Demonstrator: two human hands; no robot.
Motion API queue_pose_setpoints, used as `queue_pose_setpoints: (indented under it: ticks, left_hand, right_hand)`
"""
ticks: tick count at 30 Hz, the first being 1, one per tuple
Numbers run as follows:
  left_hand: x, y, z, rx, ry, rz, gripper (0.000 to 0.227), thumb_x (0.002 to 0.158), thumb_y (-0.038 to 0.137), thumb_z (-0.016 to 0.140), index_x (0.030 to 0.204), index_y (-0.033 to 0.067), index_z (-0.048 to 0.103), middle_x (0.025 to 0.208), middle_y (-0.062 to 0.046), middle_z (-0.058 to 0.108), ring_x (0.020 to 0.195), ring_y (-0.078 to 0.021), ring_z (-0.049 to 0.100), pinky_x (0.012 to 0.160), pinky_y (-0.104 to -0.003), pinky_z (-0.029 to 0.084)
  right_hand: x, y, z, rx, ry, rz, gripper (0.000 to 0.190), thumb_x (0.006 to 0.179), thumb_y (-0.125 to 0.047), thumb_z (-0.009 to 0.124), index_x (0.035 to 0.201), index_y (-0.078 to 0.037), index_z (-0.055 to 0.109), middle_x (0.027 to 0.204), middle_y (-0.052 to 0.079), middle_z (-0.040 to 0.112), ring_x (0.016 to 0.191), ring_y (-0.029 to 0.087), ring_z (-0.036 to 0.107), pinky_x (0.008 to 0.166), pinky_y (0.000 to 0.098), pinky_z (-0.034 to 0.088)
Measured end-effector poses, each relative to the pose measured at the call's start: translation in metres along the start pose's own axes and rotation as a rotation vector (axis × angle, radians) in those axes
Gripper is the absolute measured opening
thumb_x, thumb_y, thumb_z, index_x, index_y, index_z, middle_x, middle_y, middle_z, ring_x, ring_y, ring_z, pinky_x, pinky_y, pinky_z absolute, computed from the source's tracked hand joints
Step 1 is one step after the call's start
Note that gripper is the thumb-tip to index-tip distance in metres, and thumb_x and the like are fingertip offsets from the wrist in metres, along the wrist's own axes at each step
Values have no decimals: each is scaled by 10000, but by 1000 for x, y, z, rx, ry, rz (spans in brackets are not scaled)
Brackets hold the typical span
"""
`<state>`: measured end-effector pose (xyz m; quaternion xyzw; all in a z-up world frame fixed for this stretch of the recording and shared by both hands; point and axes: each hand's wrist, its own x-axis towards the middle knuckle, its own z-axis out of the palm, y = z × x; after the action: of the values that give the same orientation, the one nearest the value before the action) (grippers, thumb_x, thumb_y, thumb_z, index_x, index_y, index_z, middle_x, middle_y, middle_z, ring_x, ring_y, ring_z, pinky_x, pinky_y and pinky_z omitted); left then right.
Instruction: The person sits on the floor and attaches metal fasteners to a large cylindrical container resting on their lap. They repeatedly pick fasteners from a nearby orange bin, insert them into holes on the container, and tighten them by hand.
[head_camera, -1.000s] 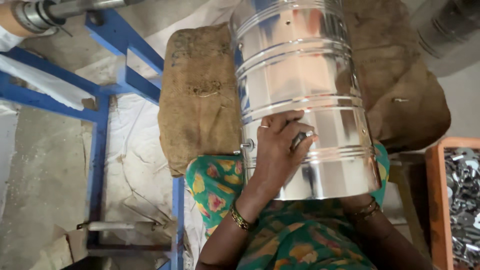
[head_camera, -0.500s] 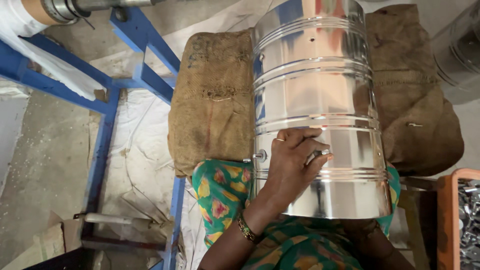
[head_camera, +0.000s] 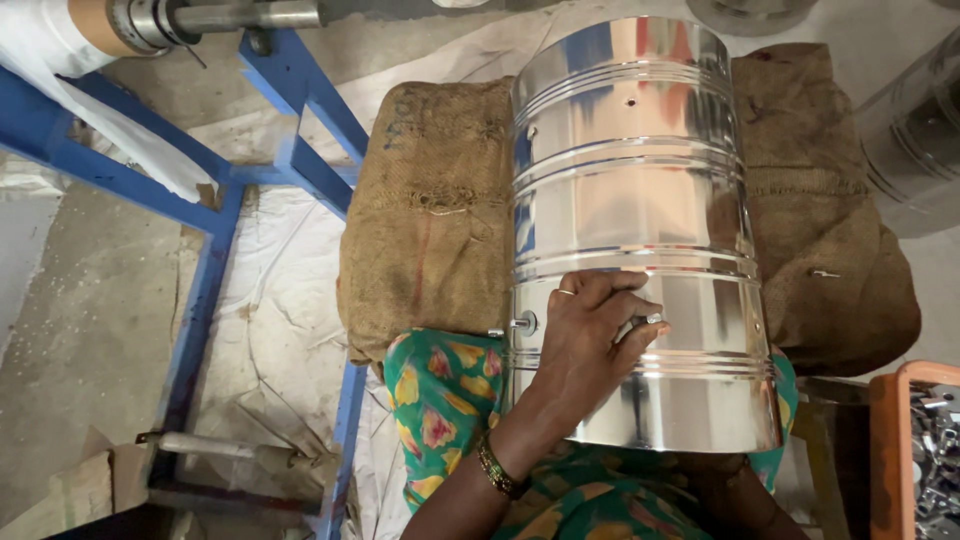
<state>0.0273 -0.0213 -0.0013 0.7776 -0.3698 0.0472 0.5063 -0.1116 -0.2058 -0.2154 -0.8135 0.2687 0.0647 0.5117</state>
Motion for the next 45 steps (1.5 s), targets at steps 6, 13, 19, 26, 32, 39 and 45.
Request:
queue_pose_setpoints:
  ticks: [6,13,19,26,32,39,45]
  left_hand:
    - [-2,-1,-1,-4,9,-9,174,882,169,799,1016,77,737,1230,-77,689,1156,-279,585,1010,-414,419]
    - [-2,-2,-3,-9,0,-26,183,884,187,799,1017,78,738,1233,-73,691,1161,-270,604,1018,-409,425]
    - [0,0,-2,-4,-5,-22,166,891,180,790,1002,71,731,1250,-75,688,1161,-285,586,1011,-415,434]
    - [-1,-1,-2,-6,-1,-16,167,896,186,789,1002,71,731,1239,-76,686,1162,-280,592,1003,-416,435]
    - [0,-1,-1,13,-1,-3,167,899,190,786,1000,68,734,1234,-80,689,1149,-278,586,999,-414,431]
    - [1,0,-1,4,-6,-1,164,900,185,789,998,67,731,1221,-77,691,1142,-267,583,992,-404,431]
    - [2,1,-2,11,-11,2,165,894,175,789,1000,61,732,1230,-77,688,1144,-268,581,983,-408,428]
  right_hand:
    - [1,4,-2,-9,4,3,279,933,-132,668,1178,0,660,1060,169,727,953,255,699,822,387,587]
    - [3,6,-3,-16,11,-2,281,932,-138,667,1177,0,662,1061,171,728,956,260,699,825,391,586]
    - [4,6,-3,-16,9,-2,283,932,-144,667,1176,-1,663,1063,174,729,958,265,699,827,394,585]
    - [5,6,0,-14,6,-6,285,932,-150,667,1176,-1,664,1064,176,730,961,270,700,829,398,584]
    - [4,8,-1,-17,6,-3,287,932,-155,666,1175,-2,665,1065,179,731,964,275,700,832,401,583]
    - [2,11,-3,-25,7,0,290,932,-161,666,1174,-2,666,1066,181,732,966,280,700,834,405,583]
    - [1,12,-1,-22,5,6,292,932,-167,666,1174,-3,667,1068,183,732,969,284,700,836,408,582]
